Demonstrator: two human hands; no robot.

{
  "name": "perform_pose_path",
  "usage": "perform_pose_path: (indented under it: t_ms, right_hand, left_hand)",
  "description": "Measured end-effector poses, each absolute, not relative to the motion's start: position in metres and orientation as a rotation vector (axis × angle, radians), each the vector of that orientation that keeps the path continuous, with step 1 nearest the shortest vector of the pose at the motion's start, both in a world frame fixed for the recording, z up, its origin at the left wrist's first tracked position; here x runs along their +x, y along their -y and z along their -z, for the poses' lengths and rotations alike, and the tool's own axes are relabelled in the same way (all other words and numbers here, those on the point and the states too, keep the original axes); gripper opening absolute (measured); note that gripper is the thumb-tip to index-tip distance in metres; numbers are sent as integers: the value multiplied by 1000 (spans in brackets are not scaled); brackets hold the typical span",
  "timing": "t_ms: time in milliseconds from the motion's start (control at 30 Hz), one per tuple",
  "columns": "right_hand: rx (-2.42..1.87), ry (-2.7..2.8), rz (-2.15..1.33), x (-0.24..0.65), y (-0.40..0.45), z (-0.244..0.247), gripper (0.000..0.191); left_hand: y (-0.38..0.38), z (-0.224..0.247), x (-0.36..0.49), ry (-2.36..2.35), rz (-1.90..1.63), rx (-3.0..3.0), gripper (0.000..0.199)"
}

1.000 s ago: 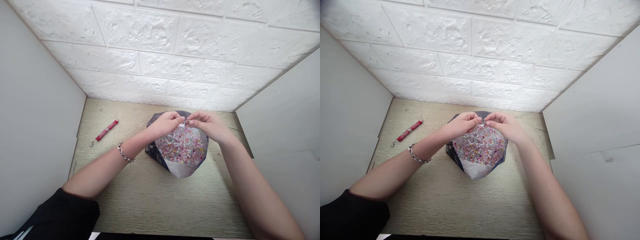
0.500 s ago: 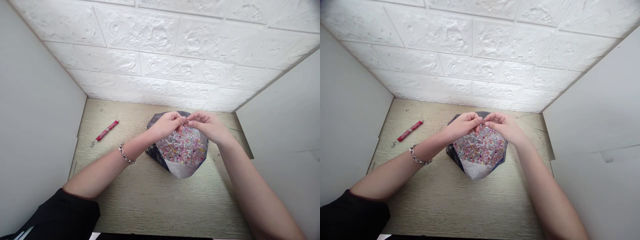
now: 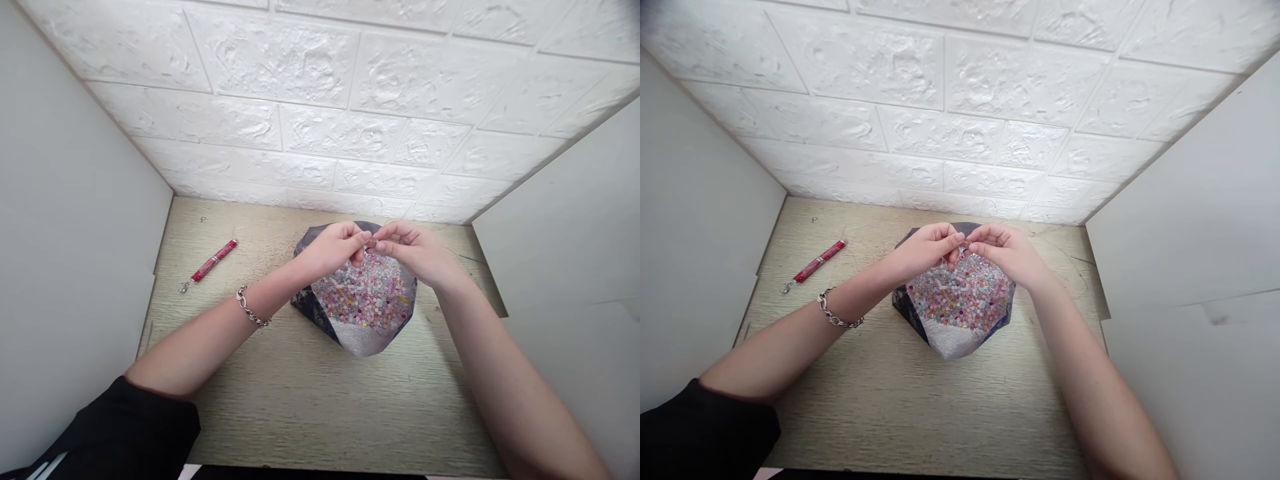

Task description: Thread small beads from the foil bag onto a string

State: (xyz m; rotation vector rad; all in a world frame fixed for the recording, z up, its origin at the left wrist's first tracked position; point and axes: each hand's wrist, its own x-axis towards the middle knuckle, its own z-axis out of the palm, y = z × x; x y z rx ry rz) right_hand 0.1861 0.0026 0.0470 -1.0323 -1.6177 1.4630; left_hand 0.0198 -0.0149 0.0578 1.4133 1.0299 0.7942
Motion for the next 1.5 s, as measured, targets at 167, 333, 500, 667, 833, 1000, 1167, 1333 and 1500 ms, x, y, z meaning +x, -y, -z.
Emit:
perform_pose_path:
  t_ms: [167,333,500,667,833,1000,1167,1333,1500]
  right_hand:
    - [-1051,1645,-1434,186,-3,-47,22]
    - [-1053,1662,-1423,184,-1,-49,19]
    - [-1138,1690,-1326,182,1,-51,17]
    - [-1182,1791,-1104,183,4,-54,13]
    - [-1205,1912,-774,181,9,-59,12]
    - [-1246,2018,-492,179,14,-63,10]
    - [-1240,2143,-388,178,18,-70,10]
    - [-1163,2278,-378,178,19,-75,8]
    - [-1203,2245,-348,181,17,-77,7]
  left_hand:
    - [15,-58,19,-1036,-791,1421,24]
    - [15,-57,19,-1005,-781,1410,25]
    - [13,-55,18,-987,-751,1360,23]
    - [11,-54,15,-972,-767,1356,25]
    - [11,-56,14,-999,-789,1381,27]
    - [11,-57,14,-1044,-790,1378,26]
    - [11,-56,16,-1055,-769,1351,26]
    - [14,-58,18,-1011,-740,1300,31]
    - [15,-61,17,-950,-720,1337,27]
